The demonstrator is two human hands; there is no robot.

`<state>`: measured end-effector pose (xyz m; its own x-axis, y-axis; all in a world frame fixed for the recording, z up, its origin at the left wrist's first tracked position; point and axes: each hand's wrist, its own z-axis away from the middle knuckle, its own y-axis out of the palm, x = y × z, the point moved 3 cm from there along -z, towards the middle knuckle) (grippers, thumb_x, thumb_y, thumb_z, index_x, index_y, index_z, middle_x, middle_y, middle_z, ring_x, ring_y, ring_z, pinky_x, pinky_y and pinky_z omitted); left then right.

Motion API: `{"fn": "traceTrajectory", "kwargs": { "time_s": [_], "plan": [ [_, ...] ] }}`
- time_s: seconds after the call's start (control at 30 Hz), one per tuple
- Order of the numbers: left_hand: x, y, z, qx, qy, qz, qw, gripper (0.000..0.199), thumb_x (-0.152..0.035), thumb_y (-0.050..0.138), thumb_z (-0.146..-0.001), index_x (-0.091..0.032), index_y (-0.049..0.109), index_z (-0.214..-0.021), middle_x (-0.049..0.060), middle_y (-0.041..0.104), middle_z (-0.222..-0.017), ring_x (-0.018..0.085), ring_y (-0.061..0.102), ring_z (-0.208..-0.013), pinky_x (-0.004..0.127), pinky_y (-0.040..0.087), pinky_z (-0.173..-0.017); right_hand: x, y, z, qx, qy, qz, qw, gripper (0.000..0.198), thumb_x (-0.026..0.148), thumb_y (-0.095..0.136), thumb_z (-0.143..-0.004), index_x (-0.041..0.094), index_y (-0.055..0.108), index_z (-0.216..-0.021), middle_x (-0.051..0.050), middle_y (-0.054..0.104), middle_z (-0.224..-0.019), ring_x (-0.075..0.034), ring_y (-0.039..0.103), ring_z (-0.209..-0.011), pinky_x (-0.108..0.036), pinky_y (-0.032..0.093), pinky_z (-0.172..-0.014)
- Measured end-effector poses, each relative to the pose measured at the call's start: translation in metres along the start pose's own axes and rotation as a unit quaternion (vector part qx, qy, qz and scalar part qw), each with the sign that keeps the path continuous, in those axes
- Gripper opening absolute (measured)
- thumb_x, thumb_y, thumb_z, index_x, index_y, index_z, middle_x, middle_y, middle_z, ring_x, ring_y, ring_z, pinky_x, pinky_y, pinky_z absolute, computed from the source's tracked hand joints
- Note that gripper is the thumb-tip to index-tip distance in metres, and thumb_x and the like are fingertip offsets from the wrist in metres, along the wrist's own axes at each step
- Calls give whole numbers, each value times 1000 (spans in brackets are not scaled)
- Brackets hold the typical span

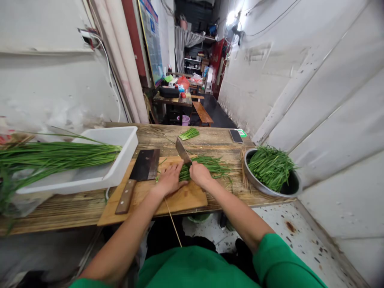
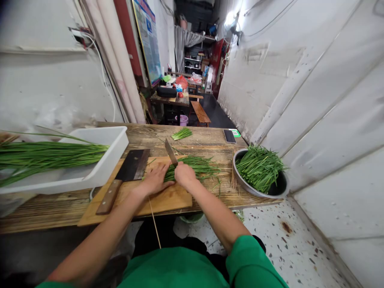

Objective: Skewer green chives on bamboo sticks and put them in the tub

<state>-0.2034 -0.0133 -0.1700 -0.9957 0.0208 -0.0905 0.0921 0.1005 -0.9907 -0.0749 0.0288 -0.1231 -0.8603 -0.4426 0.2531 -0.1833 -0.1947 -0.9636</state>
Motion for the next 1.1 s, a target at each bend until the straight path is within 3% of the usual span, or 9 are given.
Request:
{"fn": "traceTrajectory", "kwargs": {
  "time_s": [0.07,0.13,0.2,0.3,0.4,0.63,0.83,1.0,1.1],
  "plan": [
    [9,-13,16,-42,-14,1,999,93,-59,55,-68,-16,14,-139,16,30,-140,31,24,-127,44,19,-101,-16,-5,9,-40,14,8,999,30,24,23,-94,10,48,-106,-15,65,-90,-22,64,-84,-29,44,-69],
    [22,-25,37,-92,-48,-2,995,92,-55,59,-66,-15,18,-139,15,25,-142,32,23,-128,44,20,-102,-43,-10,20,-94,44,34,994,32,27,20,-94,13,48,-103,-13,66,-86,-22,64,-78,-29,44,-66],
    [34,-31,58,-118,-73,10,990,71,-47,55,-73,-17,33,-133,13,34,-138,30,31,-124,42,27,-99,-77,-11,31,-139,100,74,982,31,31,24,-94,14,50,-98,-12,65,-83,-22,64,-74,-28,44,-63],
    [41,-31,73,-130,-73,58,987,33,-36,44,-83,-21,60,-108,7,57,-117,24,50,-106,35,36,-90,-123,0,39,-155,165,120,967,27,34,34,-91,13,49,-98,-14,64,-86,-22,64,-76,-27,44,-62],
    [37,-28,66,-134,-63,89,985,30,-34,40,-86,-22,68,-89,6,65,-99,21,56,-92,33,37,-83,-149,16,37,-136,190,145,962,25,33,42,-88,12,47,-102,-14,62,-89,-22,64,-78,-27,44,-62],
    [24,-28,20,-78,8,43,996,20,-26,49,-82,-22,66,-91,6,65,-94,21,53,-92,33,32,-78,-156,35,27,-116,195,143,963,28,36,46,-86,13,47,-104,-13,62,-91,-21,64,-80,-27,44,-63],
    [26,-25,4,-35,45,7,998,20,-26,47,-83,-21,66,-81,7,65,-87,20,53,-91,32,31,-78,-159,38,23,-107,191,139,966,27,36,47,-85,13,51,-98,-12,62,-90,-21,64,-80,-26,44,-64],
    [27,-27,3,-55,49,55,996,25,-27,41,-85,-19,64,-81,7,65,-86,18,57,-85,27,37,-74,-155,40,24,-109,188,139,966,25,32,48,-84,11,52,-97,-12,62,-87,-22,63,-78,-28,44,-63],
    [25,-37,8,-106,18,133,985,25,-28,41,-85,-18,63,-84,5,65,-85,16,58,-79,25,41,-70,-150,36,27,-115,185,138,966,23,28,49,-84,10,54,-96,-14,61,-88,-23,61,-82,-28,43,-64]
  ]
}}
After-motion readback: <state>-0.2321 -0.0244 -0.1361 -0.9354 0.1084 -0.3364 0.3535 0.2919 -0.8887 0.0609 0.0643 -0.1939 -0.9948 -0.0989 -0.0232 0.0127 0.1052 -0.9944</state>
